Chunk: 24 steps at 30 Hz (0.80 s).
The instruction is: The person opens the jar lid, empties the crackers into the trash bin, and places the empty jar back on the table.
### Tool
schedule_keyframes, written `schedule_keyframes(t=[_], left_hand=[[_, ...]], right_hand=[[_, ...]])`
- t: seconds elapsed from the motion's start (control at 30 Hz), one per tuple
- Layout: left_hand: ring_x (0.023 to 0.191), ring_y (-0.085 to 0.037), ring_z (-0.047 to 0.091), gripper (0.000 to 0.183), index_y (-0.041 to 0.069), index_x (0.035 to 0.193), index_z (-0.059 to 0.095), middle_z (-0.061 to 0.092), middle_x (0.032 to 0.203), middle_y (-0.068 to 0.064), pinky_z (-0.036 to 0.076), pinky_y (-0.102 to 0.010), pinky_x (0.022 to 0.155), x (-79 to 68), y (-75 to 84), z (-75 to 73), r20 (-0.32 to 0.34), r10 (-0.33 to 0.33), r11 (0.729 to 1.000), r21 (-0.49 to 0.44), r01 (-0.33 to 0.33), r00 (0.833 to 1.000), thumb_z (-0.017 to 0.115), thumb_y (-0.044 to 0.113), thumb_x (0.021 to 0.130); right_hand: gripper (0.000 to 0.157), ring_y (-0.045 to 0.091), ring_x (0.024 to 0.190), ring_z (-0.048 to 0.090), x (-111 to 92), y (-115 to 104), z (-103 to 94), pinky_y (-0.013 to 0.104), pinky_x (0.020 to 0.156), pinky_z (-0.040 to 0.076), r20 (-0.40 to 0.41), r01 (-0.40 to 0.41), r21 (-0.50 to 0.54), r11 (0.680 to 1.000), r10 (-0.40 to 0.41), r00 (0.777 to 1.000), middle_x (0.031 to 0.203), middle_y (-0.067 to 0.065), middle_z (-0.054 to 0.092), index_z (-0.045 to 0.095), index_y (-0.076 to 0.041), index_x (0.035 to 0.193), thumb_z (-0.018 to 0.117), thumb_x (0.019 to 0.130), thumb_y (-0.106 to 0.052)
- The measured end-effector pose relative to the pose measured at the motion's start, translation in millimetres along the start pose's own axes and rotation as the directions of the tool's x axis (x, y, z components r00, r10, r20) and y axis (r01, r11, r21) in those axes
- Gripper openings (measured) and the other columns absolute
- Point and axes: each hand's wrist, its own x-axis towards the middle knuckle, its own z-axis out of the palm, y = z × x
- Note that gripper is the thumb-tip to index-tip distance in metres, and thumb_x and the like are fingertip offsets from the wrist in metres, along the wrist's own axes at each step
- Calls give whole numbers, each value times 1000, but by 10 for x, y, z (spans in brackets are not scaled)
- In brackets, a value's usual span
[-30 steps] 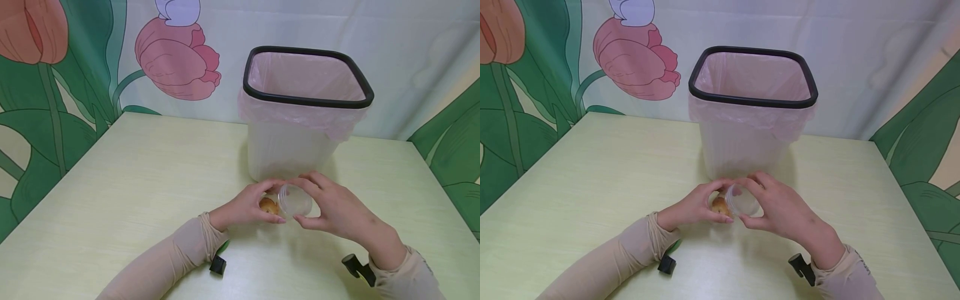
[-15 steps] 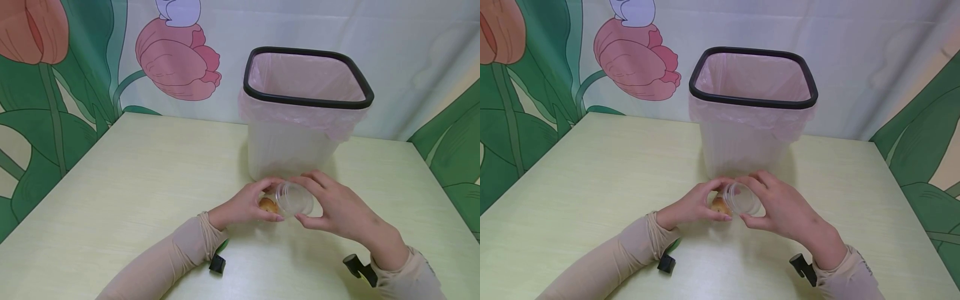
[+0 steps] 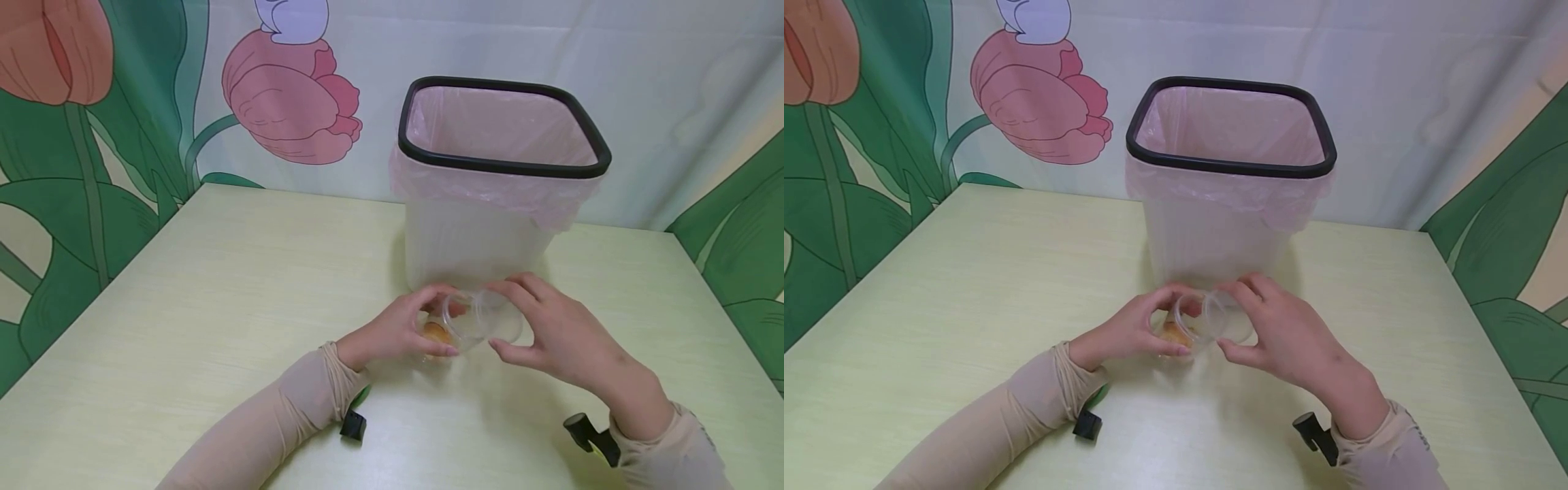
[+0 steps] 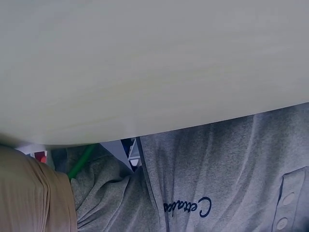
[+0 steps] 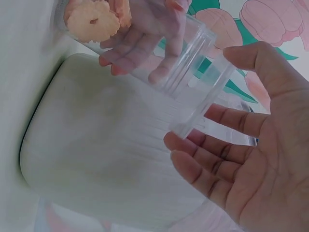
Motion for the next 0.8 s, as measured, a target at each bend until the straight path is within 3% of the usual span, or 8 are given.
schedule_keyframes(t=[0.1, 0.27, 0.8], left_hand=[[109, -21, 59, 70, 9, 132, 47, 67, 119, -13, 43, -33, 99, -3, -10, -17, -2, -1, 1000, 2, 1, 1000, 84, 14, 73], [107, -20, 59, 69, 6, 131, 47, 66, 118, -13, 43, -32, 99, 2, -32, -46, -1, -6, 1000, 1, 6, 1000, 84, 14, 73], [112, -19, 60, 67, 8, 130, 47, 66, 119, -10, 43, -31, 101, 5, -107, -134, 7, -23, 998, -61, 24, 1000, 83, 10, 73]], right_hand=[[58, 21, 90, 60, -4, 0, -5, 38, 70, 55, 27, -48, -12, 999, 48, 998, 110, 8, 59, 56, -9, 126, 76, 76, -32], [57, 22, 90, 60, -3, 0, -12, 39, 71, 55, 59, -97, -17, 995, 98, 993, 112, 9, 59, 55, -9, 126, 75, 77, -32], [56, 20, 87, 59, 11, 7, -10, 37, 69, 54, 95, -116, -17, 993, 117, 989, 109, 8, 59, 55, -10, 126, 74, 79, -32]])
